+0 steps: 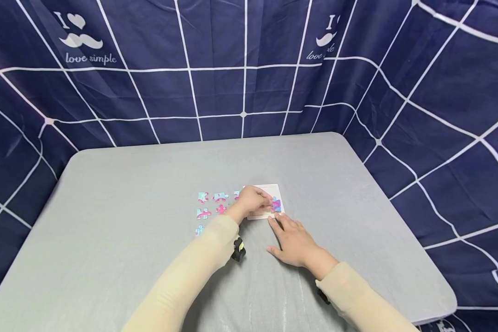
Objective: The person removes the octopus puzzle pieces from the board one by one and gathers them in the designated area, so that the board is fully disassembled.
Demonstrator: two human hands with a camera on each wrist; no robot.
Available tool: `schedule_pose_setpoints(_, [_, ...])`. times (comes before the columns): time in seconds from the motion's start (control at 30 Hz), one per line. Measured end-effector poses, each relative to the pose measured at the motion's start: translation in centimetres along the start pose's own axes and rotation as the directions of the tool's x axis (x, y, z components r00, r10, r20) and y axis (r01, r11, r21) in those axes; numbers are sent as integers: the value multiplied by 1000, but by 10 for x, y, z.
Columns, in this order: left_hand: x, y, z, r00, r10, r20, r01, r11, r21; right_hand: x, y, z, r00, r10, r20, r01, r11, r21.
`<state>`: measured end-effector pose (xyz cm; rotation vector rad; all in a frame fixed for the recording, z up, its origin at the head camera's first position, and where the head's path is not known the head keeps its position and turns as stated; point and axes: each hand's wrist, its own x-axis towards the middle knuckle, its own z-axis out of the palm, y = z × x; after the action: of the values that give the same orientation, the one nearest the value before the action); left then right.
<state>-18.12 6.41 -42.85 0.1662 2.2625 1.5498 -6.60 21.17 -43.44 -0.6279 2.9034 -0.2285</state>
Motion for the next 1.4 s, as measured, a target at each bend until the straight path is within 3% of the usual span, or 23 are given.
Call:
schedule_pose_setpoints(0.2, [-1, 0, -10, 1000, 0, 18, 0, 1000, -18, 0, 0, 0, 999, 18, 33, -18, 1000, -5])
schedule_pose_setpoints(0.53, [-11, -3, -35, 993, -60, 101, 74, 987, -145, 2, -1, 0, 999, 18, 50, -18, 1000, -13])
schedule_pose_setpoints(0.77, [-22, -11, -54, 990, -70, 126, 77, 996, -48, 2, -1, 0, 999, 12, 42, -12, 1000, -18])
schedule_pose_setpoints(0.97, [-29, -18, -67, 986, -87, 144, 94, 995, -45, 1, -2, 0, 999, 17, 45, -17, 1000, -9])
schedule_pose_setpoints(1.4, [-43, -27, -73, 975, -139, 172, 135, 990, 35, 0, -3, -1, 999, 20, 45, -19, 1000, -17])
